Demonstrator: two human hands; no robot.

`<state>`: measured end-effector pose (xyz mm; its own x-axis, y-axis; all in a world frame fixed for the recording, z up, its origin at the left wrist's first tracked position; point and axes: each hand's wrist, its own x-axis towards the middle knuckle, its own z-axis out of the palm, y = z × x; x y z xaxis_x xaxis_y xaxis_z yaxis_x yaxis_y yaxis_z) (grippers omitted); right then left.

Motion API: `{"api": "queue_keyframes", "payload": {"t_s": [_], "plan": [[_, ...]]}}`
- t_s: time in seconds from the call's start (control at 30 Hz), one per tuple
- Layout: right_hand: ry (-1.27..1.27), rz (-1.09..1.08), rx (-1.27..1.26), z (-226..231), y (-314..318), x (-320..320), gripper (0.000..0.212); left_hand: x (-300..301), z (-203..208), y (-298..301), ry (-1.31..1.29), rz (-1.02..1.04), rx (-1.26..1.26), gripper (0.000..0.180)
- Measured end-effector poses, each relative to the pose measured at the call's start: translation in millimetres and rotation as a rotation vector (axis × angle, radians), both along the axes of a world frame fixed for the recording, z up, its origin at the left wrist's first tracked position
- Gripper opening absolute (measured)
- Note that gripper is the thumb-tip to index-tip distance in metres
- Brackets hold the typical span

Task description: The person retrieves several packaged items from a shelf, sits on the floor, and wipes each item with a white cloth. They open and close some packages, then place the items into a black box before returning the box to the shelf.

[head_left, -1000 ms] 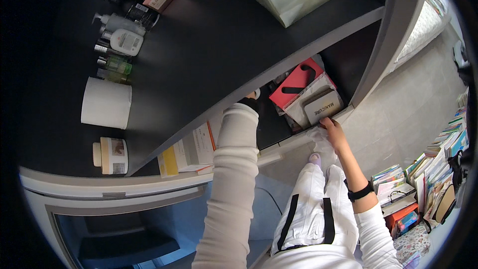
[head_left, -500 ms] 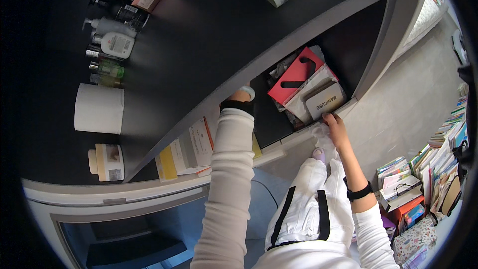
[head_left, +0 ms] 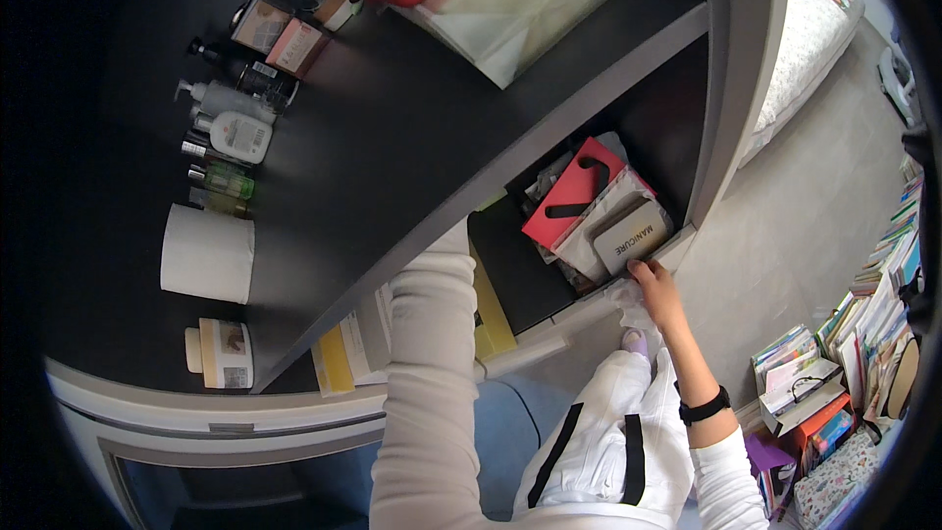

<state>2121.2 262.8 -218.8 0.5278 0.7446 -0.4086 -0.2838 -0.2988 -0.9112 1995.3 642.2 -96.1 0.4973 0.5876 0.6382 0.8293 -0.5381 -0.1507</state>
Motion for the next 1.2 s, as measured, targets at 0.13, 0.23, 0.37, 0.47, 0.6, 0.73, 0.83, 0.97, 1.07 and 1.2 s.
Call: {"api": "queue_keyframes", "payload": {"t_s": [0.13, 0.23, 0.37, 0.47, 0.6, 0.73, 0.83, 0.97, 1.07, 1.2], "plan": [[-0.010, -0.002, -0.028, -1, 0, -2, 0.046, -2, 4, -3, -0.011, 0.013, -0.001, 0.043], [0.005, -0.013, -0.048, 1, 0, -4, 0.045, -7, 7, -5, -0.020, 0.018, -0.001, 0.041], [-0.028, -0.048, -0.021, 1, 0, -7, 0.045, -10, 9, -7, -0.042, 0.018, 0.005, 0.039], [-0.034, -0.059, -0.022, -2, 1, -9, 0.045, -15, 11, -8, -0.052, 0.025, 0.015, 0.037], [-0.032, -0.053, -0.006, -7, 1, -8, 0.046, -20, 15, -7, -0.061, 0.023, 0.019, 0.035], [-0.024, -0.019, -0.030, -9, 0, -8, 0.048, -29, 22, -10, -0.076, 0.025, 0.035, 0.032], [-0.064, -0.043, -0.017, -8, 0, -8, 0.050, -35, 28, -16, -0.093, 0.031, 0.046, 0.030], [-0.047, -0.058, -0.027, -7, 0, -8, 0.055, -46, 38, -34, -0.127, 0.047, 0.072, 0.028], [-0.087, -0.062, -0.037, -8, -1, -10, 0.060, -51, 48, -55, -0.168, 0.066, 0.105, 0.027], [-0.016, 0.033, -0.055, -12, -17, -13, 0.068, -57, 62, -98, -0.235, 0.087, 0.157, 0.024]]}}
